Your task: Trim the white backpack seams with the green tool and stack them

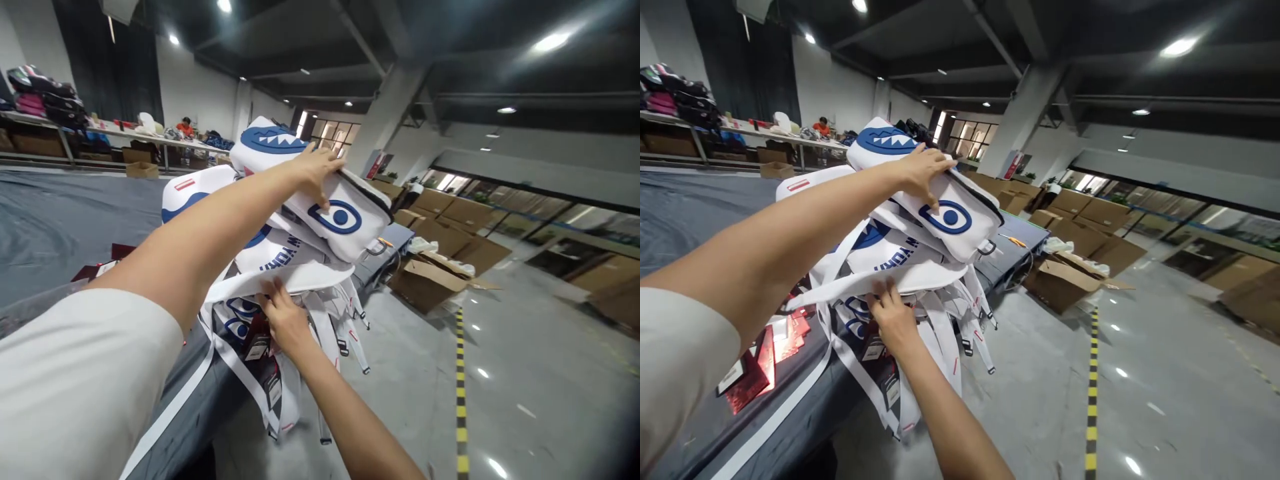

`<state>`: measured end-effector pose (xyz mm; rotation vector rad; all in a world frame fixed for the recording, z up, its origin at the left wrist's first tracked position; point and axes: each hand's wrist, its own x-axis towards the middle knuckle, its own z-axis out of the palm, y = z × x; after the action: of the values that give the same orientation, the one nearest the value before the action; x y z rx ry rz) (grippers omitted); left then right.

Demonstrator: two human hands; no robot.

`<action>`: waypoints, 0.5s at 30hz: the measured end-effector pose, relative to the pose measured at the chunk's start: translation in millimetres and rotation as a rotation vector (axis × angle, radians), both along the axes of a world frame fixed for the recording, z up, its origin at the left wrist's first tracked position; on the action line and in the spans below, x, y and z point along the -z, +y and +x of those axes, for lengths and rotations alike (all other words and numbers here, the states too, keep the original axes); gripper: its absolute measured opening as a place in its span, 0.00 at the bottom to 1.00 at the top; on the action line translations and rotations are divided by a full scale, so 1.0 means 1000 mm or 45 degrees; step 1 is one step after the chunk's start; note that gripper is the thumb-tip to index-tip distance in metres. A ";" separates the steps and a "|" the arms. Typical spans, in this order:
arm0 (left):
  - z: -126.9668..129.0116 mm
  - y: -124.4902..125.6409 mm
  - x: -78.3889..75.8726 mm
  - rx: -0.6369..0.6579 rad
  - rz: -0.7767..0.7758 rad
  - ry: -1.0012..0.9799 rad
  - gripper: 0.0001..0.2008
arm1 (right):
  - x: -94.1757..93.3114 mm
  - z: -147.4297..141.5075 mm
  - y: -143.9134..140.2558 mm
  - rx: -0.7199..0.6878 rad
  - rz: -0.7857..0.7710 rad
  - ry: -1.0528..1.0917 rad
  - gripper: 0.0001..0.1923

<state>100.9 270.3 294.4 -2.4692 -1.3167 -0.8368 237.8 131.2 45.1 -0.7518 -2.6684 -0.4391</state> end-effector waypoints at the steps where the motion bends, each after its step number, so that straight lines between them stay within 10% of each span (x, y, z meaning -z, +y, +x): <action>1: -0.003 0.009 0.005 0.000 -0.025 0.054 0.36 | 0.002 -0.001 0.002 0.028 -0.008 0.062 0.29; 4: -0.017 0.002 0.030 -0.002 0.065 0.246 0.26 | 0.000 -0.010 0.014 0.217 0.016 0.167 0.33; 8: -0.030 -0.075 0.066 -0.016 0.190 0.355 0.18 | -0.002 -0.026 0.030 0.330 -0.013 0.127 0.32; 11: -0.028 -0.124 0.084 -0.107 0.224 0.347 0.27 | -0.002 -0.029 0.034 0.286 -0.074 0.171 0.29; 15: -0.020 -0.127 0.099 -0.263 0.127 0.465 0.30 | -0.001 -0.021 0.028 0.259 -0.150 0.194 0.30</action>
<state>80.9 143.3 195.4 -2.2247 -1.3266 -0.3701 217.0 159.0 46.4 -1.0543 -2.5028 -0.2632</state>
